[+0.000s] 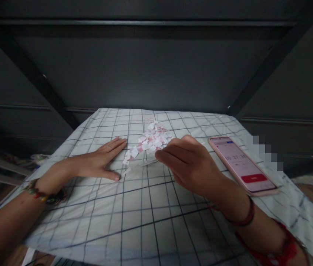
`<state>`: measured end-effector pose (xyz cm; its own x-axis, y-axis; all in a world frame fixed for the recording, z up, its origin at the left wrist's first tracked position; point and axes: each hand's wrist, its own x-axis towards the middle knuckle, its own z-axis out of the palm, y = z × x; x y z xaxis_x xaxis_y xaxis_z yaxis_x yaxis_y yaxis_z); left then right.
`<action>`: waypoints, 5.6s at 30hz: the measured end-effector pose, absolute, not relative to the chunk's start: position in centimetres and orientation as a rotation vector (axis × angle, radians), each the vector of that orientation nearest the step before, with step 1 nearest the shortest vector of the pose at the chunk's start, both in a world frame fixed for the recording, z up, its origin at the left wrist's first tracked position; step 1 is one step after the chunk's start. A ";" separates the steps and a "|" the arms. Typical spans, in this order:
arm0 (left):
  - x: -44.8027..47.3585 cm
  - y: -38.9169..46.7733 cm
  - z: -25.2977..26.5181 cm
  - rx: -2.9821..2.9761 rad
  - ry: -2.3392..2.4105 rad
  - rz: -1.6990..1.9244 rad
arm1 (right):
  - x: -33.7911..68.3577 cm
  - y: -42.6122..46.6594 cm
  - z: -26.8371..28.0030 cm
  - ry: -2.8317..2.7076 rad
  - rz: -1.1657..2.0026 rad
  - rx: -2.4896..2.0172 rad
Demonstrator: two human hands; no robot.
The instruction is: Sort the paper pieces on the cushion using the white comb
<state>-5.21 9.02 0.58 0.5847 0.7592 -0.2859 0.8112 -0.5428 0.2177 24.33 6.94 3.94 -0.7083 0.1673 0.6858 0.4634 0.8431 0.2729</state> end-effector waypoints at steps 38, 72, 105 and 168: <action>-5.2 9.1 0.6 2.500 1.261 -0.199 | 23.1 6.2 4.5 -2.384 -0.599 -0.444; -5.7 9.2 0.1 2.524 1.224 -0.155 | 24.7 7.1 3.8 -2.394 -0.416 -0.357; -4.2 7.8 0.8 2.572 1.100 -0.138 | 27.4 5.4 4.3 -2.363 -0.720 -0.900; -4.1 7.8 1.0 2.576 1.101 -0.147 | 28.4 5.8 5.3 -2.430 -0.766 -1.019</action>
